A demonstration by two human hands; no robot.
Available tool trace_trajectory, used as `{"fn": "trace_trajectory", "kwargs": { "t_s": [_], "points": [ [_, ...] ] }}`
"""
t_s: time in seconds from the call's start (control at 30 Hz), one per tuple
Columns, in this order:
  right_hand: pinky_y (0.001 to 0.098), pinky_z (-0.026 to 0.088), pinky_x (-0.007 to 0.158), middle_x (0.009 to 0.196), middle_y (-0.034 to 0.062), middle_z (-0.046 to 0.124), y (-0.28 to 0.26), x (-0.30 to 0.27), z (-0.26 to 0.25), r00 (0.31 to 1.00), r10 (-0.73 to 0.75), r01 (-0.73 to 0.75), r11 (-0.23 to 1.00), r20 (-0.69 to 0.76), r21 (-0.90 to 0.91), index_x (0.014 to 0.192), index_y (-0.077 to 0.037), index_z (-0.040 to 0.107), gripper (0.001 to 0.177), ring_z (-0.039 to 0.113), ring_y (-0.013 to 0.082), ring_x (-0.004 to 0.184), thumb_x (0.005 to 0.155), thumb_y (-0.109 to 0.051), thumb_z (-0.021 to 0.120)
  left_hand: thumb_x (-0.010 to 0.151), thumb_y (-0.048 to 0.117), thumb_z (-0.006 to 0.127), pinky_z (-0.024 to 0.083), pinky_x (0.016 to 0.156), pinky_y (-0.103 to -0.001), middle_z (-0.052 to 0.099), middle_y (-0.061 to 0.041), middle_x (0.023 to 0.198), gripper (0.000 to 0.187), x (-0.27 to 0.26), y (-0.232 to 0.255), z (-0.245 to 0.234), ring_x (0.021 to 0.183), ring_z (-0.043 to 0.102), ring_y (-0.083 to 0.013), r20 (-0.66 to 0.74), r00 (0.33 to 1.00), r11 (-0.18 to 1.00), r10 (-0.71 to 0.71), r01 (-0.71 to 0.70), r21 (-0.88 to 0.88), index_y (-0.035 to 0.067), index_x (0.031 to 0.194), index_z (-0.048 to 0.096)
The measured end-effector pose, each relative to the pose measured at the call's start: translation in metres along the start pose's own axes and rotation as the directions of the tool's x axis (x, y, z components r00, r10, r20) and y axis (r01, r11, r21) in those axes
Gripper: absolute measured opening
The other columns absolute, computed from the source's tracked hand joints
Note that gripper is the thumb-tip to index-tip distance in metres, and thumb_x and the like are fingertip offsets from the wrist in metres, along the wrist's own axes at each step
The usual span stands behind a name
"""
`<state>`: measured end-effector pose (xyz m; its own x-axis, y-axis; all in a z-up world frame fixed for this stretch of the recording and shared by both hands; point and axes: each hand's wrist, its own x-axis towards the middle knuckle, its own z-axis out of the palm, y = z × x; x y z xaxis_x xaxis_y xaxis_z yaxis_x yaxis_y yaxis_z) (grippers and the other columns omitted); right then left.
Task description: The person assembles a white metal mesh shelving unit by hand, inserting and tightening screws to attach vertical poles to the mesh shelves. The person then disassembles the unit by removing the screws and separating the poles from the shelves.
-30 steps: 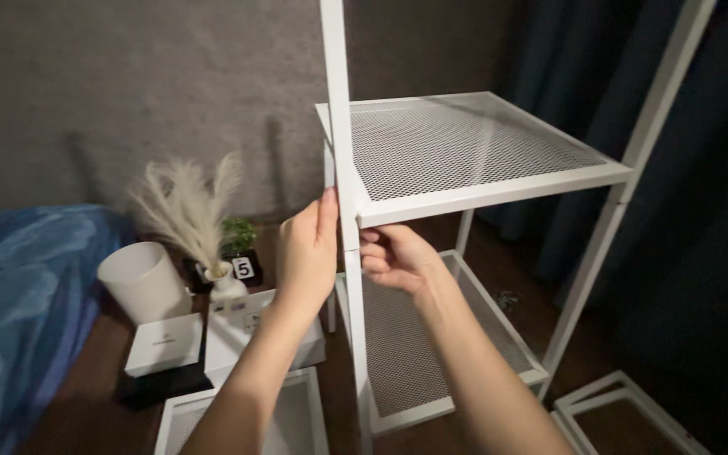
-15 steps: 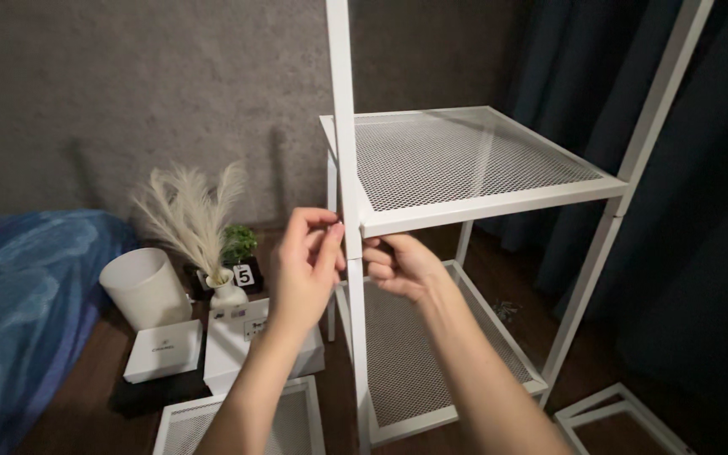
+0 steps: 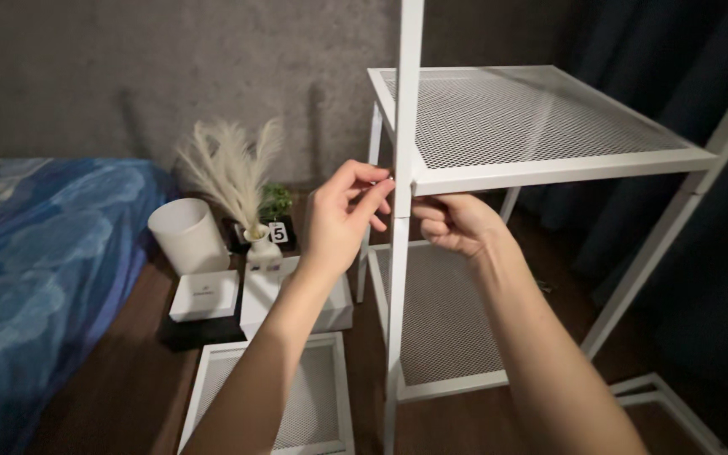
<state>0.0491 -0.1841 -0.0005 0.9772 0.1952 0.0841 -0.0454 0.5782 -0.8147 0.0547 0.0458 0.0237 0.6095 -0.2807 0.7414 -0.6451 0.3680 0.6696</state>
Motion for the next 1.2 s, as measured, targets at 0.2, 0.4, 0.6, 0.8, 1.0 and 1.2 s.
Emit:
{"fn": "trace_trajectory", "kwargs": {
  "t_s": [0.2, 0.4, 0.6, 0.8, 1.0, 1.2],
  "points": [
    [0.0197, 0.026, 0.04, 0.064, -0.0016, 0.042, 0.001, -0.009, 0.009, 1.0, -0.013, 0.012, 1.0, -0.021, -0.025, 0.078, -0.005, 0.053, 0.028, 0.028, 0.005, 0.048, 0.101, -0.019, 0.059, 0.105, 0.013, 0.065, 0.046, 0.054, -0.032, 0.066, -0.012, 0.081, 0.013, 0.002, 0.0, 0.005, 0.061, 0.059, -0.0178, -0.02, 0.999, 0.971, 0.048, -0.042, 0.234, 0.002, 0.102, 0.059],
    [0.0206, 0.026, 0.04, 0.059, -0.0038, 0.035, 0.004, -0.005, -0.003, 1.0, 0.02, -0.02, 1.0, -0.005, -0.006, 0.076, -0.006, 0.051, 0.032, 0.027, 0.0066, 0.047, 0.102, -0.024, 0.059, 0.112, 0.029, 0.051, 0.053, 0.068, -0.044, 0.066, -0.017, 0.089, 0.029, 0.009, -0.006, 0.021, 0.076, 0.066, -0.0369, -0.057, 0.969, 0.883, 0.24, -0.194, 0.427, 0.003, 0.102, 0.06],
    [0.0218, 0.025, 0.039, 0.058, -0.0047, 0.033, 0.007, -0.002, -0.008, 0.998, 0.019, -0.022, 0.998, 0.053, 0.062, 0.074, -0.008, 0.05, 0.035, 0.024, 0.0069, 0.046, 0.102, -0.026, 0.06, 0.109, 0.036, 0.045, 0.053, 0.068, -0.048, 0.072, -0.019, 0.088, 0.039, 0.01, 0.01, 0.029, 0.083, 0.07, -0.0403, -0.123, 0.991, 0.852, 0.042, 0.029, 0.524, 0.008, 0.098, 0.069],
    [0.0216, 0.026, 0.04, 0.059, -0.0039, 0.035, 0.001, -0.009, 0.0, 1.0, 0.009, -0.009, 1.0, -0.004, 0.015, 0.072, -0.009, 0.049, 0.037, 0.026, 0.0071, 0.047, 0.101, -0.029, 0.061, 0.109, 0.036, 0.046, 0.05, 0.069, -0.044, 0.068, -0.018, 0.086, 0.035, -0.002, 0.017, 0.009, 0.084, 0.068, -0.0386, 0.077, 0.997, 0.901, 0.027, -0.057, 0.429, 0.004, 0.101, 0.056],
    [0.0209, 0.025, 0.04, 0.061, -0.0027, 0.038, -0.002, -0.009, 0.004, 0.999, -0.001, -0.001, 0.998, -0.045, -0.056, 0.07, -0.011, 0.047, 0.039, 0.027, 0.0069, 0.048, 0.101, -0.03, 0.062, 0.106, 0.049, 0.043, 0.052, 0.07, -0.039, 0.07, -0.014, 0.08, 0.049, 0.006, 0.009, 0.007, 0.074, 0.068, -0.0282, 0.111, 0.988, 0.95, -0.105, 0.066, 0.306, 0.006, 0.101, 0.068],
    [0.0216, 0.026, 0.04, 0.061, -0.0024, 0.038, -0.003, -0.012, 0.0, 0.997, 0.001, -0.007, 0.996, -0.075, -0.084, 0.069, -0.011, 0.046, 0.038, 0.027, 0.0072, 0.047, 0.099, -0.03, 0.061, 0.105, 0.057, 0.039, 0.052, 0.068, -0.039, 0.067, -0.012, 0.071, 0.064, 0.009, 0.005, 0.012, 0.069, 0.068, -0.0249, 0.109, 0.968, 0.896, -0.224, 0.161, 0.414, 0.003, 0.089, 0.069]
  ]
}}
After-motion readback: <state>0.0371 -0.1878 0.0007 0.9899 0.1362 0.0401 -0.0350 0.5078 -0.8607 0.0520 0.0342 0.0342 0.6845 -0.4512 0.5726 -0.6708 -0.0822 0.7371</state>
